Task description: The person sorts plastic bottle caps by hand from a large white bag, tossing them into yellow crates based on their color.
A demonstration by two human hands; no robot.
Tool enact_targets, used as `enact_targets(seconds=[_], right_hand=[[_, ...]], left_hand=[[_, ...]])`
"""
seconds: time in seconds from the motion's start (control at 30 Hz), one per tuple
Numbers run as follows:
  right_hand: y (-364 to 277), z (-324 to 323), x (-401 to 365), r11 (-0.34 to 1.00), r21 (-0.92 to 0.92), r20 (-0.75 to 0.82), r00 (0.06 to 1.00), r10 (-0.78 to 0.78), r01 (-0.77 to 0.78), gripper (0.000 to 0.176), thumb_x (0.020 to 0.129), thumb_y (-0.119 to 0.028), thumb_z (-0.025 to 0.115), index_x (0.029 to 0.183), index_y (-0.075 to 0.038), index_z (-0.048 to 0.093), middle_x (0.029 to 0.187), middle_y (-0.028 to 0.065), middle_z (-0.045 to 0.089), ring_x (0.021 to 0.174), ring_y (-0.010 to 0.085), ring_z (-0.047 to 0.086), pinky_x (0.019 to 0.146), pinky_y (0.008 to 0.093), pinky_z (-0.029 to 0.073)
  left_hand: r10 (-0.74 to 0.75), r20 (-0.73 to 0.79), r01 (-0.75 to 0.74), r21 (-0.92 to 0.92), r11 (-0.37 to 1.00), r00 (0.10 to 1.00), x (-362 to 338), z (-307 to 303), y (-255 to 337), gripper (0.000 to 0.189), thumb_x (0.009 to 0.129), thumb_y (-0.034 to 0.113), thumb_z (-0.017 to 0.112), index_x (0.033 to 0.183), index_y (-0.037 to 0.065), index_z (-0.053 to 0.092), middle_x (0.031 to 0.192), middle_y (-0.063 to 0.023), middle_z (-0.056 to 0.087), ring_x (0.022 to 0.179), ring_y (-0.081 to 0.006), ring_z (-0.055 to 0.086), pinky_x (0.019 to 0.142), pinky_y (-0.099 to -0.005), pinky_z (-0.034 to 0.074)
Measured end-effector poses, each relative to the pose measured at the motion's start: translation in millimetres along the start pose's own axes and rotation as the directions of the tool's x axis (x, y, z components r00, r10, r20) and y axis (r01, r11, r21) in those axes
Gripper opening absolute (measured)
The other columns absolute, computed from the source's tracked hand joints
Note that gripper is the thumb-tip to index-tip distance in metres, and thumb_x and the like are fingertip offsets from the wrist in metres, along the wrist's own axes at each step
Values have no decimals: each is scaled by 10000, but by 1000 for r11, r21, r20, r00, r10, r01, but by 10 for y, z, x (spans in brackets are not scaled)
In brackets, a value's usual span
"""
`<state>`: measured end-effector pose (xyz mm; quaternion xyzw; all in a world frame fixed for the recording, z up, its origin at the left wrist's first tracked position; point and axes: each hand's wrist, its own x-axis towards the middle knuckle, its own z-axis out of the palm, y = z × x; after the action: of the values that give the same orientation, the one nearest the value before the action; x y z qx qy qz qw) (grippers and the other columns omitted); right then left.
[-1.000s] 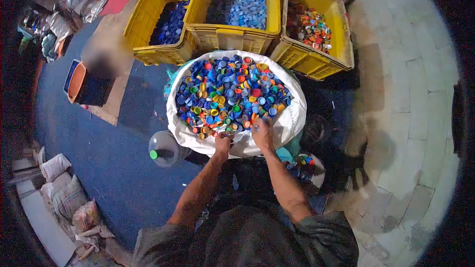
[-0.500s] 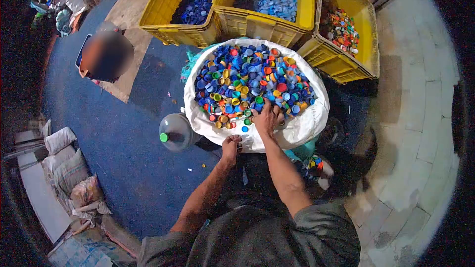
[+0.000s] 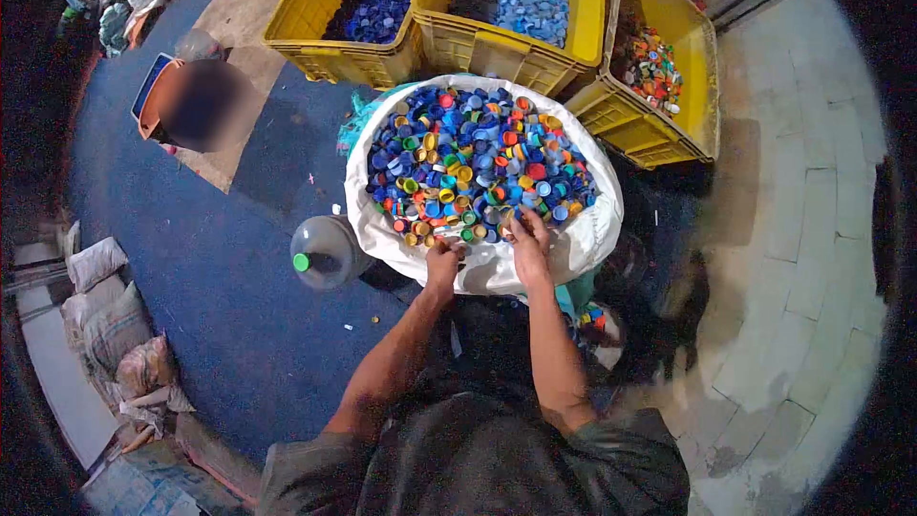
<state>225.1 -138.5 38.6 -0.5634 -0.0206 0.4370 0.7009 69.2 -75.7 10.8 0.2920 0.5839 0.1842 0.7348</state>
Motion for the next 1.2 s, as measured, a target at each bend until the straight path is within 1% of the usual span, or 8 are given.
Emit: enact_targets(seconds=[0.27,0.5,0.63,0.73,0.87,0.97,1.07,1.2], right_hand=[[-259,-146,-287,930,336,96,988,122,-147,302,891,-101,544,1185,-41,512,1014,59,573,874,181,570,781,300,444],[-285,-259,-445,977,161,82,988,130,-142,253,830,-17,589,1070,-68,529,979,41,577,922,172,571,780,320,475],[-299,-256,-514,995,15,69,993,93,-94,270,763,-2,640,993,-53,509,957,53,573,879,172,577,794,315,481],[-218,-290,-512,994,-105,27,1000,-4,7,328,709,-16,696,981,-30,515,942,59,580,840,161,580,756,307,503],[-263,-230,-552,981,-190,-19,999,-36,32,344,692,-61,725,972,-35,528,912,53,591,779,145,584,695,285,498],[-209,-294,-501,953,-302,-44,998,-50,34,335,689,-117,727,959,-44,541,887,56,598,736,141,587,654,278,483],[-127,-334,-445,937,-344,-30,997,-75,60,273,695,-72,695,922,-53,544,817,26,575,699,109,542,622,257,444],[-94,-217,-397,922,-369,-8,991,-131,119,232,695,-55,673,899,-60,562,776,-8,542,661,84,488,604,236,409]], left_hand=[[414,18,-396,336,855,910,226,260,168,223,762,31,619,966,-13,540,841,-83,604,697,-150,583,560,-282,478],[618,185,-575,630,522,764,548,363,219,361,705,179,708,967,-2,539,852,-183,611,803,-359,586,720,-410,455],[731,301,-645,725,243,613,586,443,306,330,690,123,653,962,15,500,797,-192,599,746,-404,563,650,-470,442],[714,323,-648,724,237,622,537,492,390,337,688,95,613,985,13,479,760,-195,594,709,-411,564,620,-482,439],[724,296,-695,633,340,623,629,458,305,295,709,87,591,966,-13,488,719,-195,585,661,-366,583,583,-437,453],[581,207,-597,494,632,787,599,428,198,197,757,92,581,918,-6,523,713,-137,592,631,-278,593,570,-365,462],[247,153,-265,114,957,957,245,420,318,97,796,78,567,871,19,551,750,-78,589,659,-194,579,590,-301,463],[-46,327,112,-184,977,944,391,134,19,148,844,100,463,962,49,535,829,-57,560,720,-179,562,680,-332,506]])
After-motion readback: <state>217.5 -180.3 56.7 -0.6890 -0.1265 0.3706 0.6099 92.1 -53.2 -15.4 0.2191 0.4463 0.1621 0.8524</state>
